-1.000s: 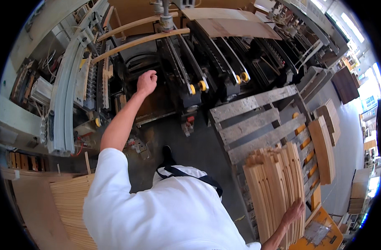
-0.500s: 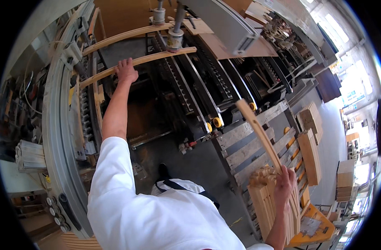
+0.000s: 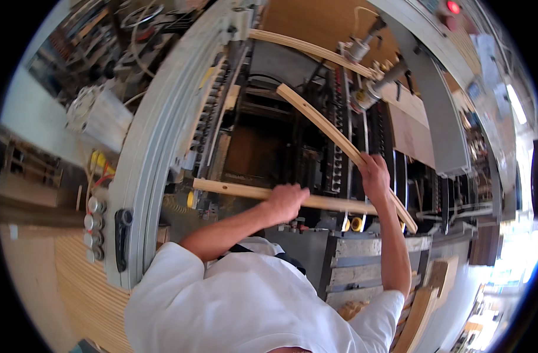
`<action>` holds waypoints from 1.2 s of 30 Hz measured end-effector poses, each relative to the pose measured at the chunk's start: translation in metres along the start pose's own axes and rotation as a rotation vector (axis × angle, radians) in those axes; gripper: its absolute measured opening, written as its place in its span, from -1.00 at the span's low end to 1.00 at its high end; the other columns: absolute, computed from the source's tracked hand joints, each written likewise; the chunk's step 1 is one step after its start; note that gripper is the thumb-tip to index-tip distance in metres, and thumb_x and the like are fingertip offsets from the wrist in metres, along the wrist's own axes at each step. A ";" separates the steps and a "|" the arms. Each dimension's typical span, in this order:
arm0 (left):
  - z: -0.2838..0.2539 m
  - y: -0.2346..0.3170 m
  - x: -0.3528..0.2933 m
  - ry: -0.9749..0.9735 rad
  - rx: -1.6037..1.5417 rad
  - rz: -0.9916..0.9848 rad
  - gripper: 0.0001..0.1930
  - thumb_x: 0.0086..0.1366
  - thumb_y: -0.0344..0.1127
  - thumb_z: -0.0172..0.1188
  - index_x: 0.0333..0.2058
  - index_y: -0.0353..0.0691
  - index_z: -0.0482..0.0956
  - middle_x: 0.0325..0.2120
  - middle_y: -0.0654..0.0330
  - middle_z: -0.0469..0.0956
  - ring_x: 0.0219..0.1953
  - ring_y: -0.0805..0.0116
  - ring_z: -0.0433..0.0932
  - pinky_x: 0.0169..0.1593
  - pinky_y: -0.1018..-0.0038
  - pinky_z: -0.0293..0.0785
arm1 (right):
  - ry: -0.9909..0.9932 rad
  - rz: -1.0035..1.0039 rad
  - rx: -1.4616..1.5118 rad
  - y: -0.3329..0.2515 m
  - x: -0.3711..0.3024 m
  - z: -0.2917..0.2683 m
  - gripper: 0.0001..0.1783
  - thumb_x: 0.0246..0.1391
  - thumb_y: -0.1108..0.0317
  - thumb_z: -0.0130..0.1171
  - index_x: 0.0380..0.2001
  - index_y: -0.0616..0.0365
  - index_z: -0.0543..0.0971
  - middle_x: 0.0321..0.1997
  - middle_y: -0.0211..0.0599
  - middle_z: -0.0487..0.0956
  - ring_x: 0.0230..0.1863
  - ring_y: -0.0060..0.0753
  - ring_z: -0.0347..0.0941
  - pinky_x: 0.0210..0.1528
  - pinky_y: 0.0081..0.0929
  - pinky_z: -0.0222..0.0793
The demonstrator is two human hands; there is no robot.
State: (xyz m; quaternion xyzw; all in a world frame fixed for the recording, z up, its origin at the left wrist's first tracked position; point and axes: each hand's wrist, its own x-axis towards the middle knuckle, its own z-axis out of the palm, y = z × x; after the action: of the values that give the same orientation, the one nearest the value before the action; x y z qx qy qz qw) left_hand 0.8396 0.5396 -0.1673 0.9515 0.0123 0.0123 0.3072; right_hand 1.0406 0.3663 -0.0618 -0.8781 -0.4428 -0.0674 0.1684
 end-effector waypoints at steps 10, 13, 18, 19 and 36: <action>0.007 0.033 -0.070 -0.145 -0.026 -0.175 -0.72 0.09 -0.38 0.27 -0.18 -0.14 0.52 -0.24 0.07 0.50 -0.10 0.01 0.50 -0.05 0.10 0.42 | -0.017 -0.347 0.001 -0.015 0.181 0.155 -0.62 0.03 0.42 0.16 -0.02 -0.01 0.54 -0.12 -0.16 0.50 -0.04 -0.01 0.43 -0.03 -0.11 0.42; 0.003 0.045 -0.083 -0.171 -0.037 -0.266 -0.69 0.11 -0.38 0.25 -0.12 -0.12 0.52 -0.22 0.09 0.49 -0.08 0.02 0.48 -0.02 0.11 0.40 | 0.048 -0.282 -0.126 -0.004 0.213 0.178 -0.67 0.05 0.34 0.15 -0.07 -0.04 0.55 -0.15 -0.20 0.53 -0.07 -0.05 0.47 -0.07 -0.11 0.43; 0.004 0.062 -0.120 -0.102 -0.047 -0.393 -0.62 0.08 -0.40 0.26 -0.07 -0.09 0.53 -0.21 0.13 0.50 -0.05 0.07 0.48 0.01 0.14 0.40 | 0.133 -0.213 -0.170 0.021 0.246 0.194 -0.78 0.07 0.23 0.15 -0.19 -0.05 0.56 -0.18 -0.25 0.58 -0.09 -0.07 0.51 -0.10 -0.10 0.41; 0.005 0.062 -0.133 -0.072 -0.065 -0.445 -0.62 0.06 -0.41 0.27 -0.08 -0.09 0.54 -0.22 0.13 0.50 -0.05 0.07 0.48 0.01 0.15 0.40 | 0.134 -0.229 -0.154 0.018 0.246 0.194 -0.79 0.06 0.23 0.15 -0.20 -0.05 0.56 -0.18 -0.25 0.58 -0.09 -0.06 0.51 -0.09 -0.09 0.41; 0.005 0.096 -0.332 0.336 -0.294 -1.189 -0.53 -0.07 -0.51 0.35 -0.08 -0.28 0.61 -0.22 0.10 0.65 -0.17 0.27 0.62 -0.08 0.43 0.51 | 0.097 -0.222 -0.155 0.001 0.250 0.197 -0.77 0.05 0.19 0.17 -0.21 -0.05 0.58 -0.14 -0.27 0.60 -0.04 -0.08 0.50 0.00 -0.10 0.36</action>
State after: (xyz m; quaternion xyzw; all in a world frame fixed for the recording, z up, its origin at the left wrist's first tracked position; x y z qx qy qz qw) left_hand 0.5091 0.4487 -0.1211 0.7152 0.5848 -0.0098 0.3828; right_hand 1.1852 0.6244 -0.1789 -0.8298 -0.5219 -0.1620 0.1127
